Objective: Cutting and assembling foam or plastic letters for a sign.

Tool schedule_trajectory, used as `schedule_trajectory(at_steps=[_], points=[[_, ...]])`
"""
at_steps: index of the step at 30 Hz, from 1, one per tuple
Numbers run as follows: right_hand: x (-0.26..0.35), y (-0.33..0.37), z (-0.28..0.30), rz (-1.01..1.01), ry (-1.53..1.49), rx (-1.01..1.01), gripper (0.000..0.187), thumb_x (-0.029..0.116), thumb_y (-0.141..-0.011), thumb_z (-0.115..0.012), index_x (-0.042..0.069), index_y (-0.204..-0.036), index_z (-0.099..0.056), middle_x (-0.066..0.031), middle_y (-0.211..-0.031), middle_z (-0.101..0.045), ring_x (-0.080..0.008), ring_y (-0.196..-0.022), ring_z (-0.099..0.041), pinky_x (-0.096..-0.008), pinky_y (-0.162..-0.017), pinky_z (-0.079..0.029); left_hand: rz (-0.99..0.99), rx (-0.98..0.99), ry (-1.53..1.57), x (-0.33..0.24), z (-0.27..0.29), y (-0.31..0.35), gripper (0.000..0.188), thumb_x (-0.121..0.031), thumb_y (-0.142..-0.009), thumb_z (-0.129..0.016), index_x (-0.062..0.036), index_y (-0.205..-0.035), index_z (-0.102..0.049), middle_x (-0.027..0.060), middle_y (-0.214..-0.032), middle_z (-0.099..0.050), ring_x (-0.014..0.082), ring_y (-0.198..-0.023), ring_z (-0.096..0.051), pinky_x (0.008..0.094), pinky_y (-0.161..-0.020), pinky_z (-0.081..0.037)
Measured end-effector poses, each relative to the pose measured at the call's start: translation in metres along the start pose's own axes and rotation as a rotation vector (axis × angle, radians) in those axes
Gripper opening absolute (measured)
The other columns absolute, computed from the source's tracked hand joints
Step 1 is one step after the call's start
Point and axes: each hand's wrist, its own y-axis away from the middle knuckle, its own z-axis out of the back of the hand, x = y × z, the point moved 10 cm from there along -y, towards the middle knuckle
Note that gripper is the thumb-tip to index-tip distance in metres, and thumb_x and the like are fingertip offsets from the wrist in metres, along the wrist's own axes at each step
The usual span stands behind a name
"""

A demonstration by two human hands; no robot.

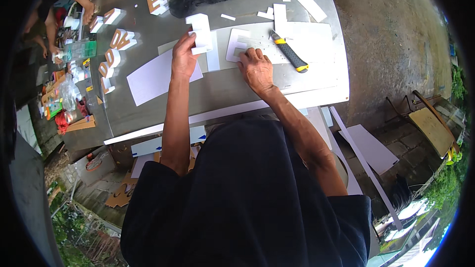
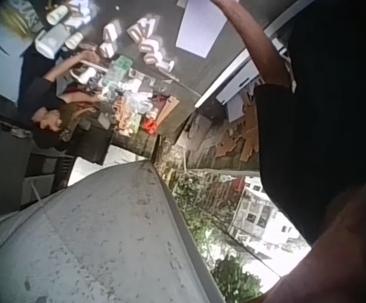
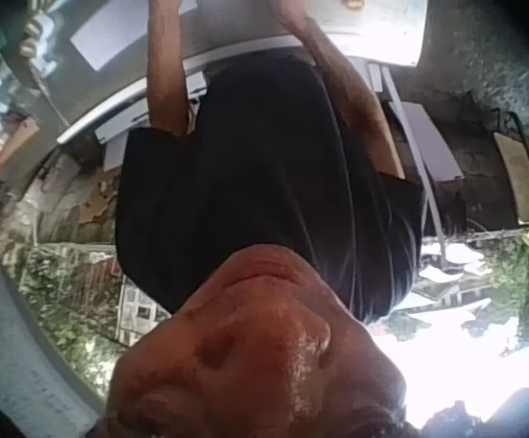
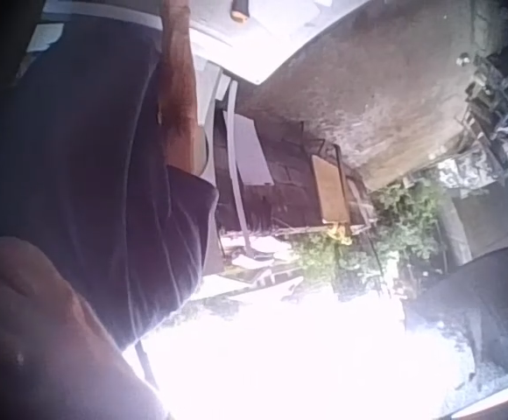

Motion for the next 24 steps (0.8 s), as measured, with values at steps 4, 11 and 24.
schedule_trajectory(at_steps=[4,11,24], points=[[-0.005,-0.001,0.001,-0.052,-0.021,-0.047,0.022,0.017,-0.083,-0.073,0.010,-0.103,-0.067,-0.0062,-0.102,-0.059,-0.0266,-0.096,-0.060,-0.0411,-0.080,-0.054,0.151,0.215,0.640,-0.001,0.006,0.034,0.054,-0.036,-0.093,-0.054,0.0015,-0.132,-0.059,0.0243,-0.122,-0.062,0.0372,-0.107,-0.062,0.0502,-0.092,-0.048],[-0.032,-0.005,-0.007,-0.330,-0.060,0.057,0.025,0.017,-0.082,-0.074,0.006,-0.103,-0.067,-0.0102,-0.100,-0.066,-0.0277,-0.097,-0.065,-0.0390,-0.080,-0.056,0.140,0.167,0.654,-0.006,0.037,0.067,0.059,-0.038,-0.093,-0.054,0.0015,-0.137,-0.054,0.0228,-0.127,-0.059,0.0360,-0.114,-0.057,0.0480,-0.096,-0.045],[0.060,0.002,0.060,-0.434,-0.378,-0.055,0.024,0.000,-0.084,-0.065,0.001,-0.108,-0.068,-0.0132,-0.093,-0.069,-0.0227,-0.073,-0.069,-0.0349,-0.068,-0.056,0.179,0.224,0.159,-0.005,0.034,0.083,0.051,-0.018,-0.097,-0.066,-0.0001,-0.140,-0.045,0.0139,-0.125,-0.063,0.0288,-0.119,-0.063,0.0421,-0.100,-0.050]])
